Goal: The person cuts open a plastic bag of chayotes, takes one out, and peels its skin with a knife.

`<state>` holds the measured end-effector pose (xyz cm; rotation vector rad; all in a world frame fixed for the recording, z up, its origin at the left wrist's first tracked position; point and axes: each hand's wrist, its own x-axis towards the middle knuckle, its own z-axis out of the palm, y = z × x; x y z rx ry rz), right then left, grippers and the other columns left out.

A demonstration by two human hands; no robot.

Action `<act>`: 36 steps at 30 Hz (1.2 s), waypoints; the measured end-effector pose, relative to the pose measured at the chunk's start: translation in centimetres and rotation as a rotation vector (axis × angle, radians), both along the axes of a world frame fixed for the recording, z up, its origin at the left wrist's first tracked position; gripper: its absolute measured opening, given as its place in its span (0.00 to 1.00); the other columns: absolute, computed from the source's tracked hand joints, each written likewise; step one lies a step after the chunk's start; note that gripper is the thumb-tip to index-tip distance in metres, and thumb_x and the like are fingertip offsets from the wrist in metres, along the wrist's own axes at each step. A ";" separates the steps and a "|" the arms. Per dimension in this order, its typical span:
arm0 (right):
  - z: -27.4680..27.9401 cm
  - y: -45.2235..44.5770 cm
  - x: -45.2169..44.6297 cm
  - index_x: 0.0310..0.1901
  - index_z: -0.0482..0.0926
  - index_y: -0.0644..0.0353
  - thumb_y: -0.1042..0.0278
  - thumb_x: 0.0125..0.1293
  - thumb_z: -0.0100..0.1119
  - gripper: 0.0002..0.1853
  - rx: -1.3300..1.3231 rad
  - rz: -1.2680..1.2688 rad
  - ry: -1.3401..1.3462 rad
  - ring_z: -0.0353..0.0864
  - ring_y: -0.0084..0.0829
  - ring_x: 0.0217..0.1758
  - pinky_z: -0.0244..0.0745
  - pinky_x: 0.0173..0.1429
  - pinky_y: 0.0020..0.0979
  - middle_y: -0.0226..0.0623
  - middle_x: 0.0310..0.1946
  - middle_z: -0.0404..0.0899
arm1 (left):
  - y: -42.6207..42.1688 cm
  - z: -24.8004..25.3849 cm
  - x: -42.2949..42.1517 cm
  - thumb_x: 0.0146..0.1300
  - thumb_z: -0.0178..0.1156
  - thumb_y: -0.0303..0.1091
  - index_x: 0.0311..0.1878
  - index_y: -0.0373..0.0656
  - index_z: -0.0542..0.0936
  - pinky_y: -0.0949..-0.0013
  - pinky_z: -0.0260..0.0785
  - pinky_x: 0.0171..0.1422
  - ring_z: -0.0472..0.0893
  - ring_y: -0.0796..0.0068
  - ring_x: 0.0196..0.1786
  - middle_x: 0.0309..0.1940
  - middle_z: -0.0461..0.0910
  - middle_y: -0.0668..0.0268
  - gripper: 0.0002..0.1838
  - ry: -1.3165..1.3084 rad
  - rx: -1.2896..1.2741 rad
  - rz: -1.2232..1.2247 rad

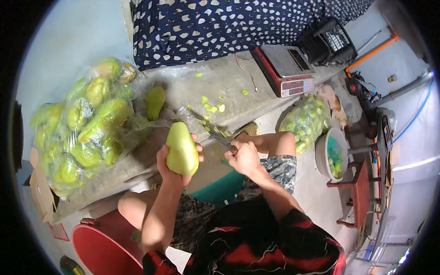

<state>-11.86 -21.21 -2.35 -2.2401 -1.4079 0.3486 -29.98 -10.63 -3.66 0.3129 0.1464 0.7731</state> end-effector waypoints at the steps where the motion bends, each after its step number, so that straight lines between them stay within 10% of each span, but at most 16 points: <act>1: -0.2 -0.4 -0.3 0.25 0.75 0.65 0.67 0.52 0.64 0.10 -0.009 -0.019 0.038 0.79 0.54 0.25 0.75 0.33 0.45 0.51 0.18 0.77 | 0.1 -0.4 0.0 0.65 0.52 0.61 0.70 0.42 0.65 0.56 0.77 0.44 0.80 0.60 0.47 0.50 0.77 0.54 0.39 0.005 -0.010 0.008; 5: 0.2 -0.7 -1.3 0.22 0.73 0.64 0.69 0.52 0.64 0.11 0.015 -0.039 0.101 0.78 0.53 0.22 0.73 0.31 0.45 0.48 0.15 0.74 | 1.1 -0.9 0.3 0.75 0.39 0.60 0.61 0.44 0.74 0.59 0.74 0.55 0.78 0.63 0.52 0.52 0.78 0.54 0.31 0.005 -0.335 0.092; 16: 1.8 -0.8 -3.4 0.22 0.68 0.58 0.75 0.37 0.61 0.10 0.413 0.484 -0.331 0.75 0.39 0.22 0.72 0.27 0.38 0.35 0.19 0.71 | 0.7 -1.8 1.3 0.71 0.49 0.61 0.55 0.44 0.78 0.58 0.81 0.49 0.85 0.64 0.45 0.47 0.82 0.56 0.29 -0.004 -0.364 0.016; 36: 1.4 0.4 -2.4 0.22 0.69 0.57 0.76 0.37 0.61 0.10 0.459 0.465 -0.420 0.72 0.38 0.20 0.70 0.26 0.39 0.36 0.17 0.69 | 0.3 -3.1 3.9 0.62 0.58 0.61 0.45 0.45 0.79 0.60 0.78 0.48 0.84 0.66 0.39 0.36 0.83 0.62 0.27 0.073 -0.419 0.089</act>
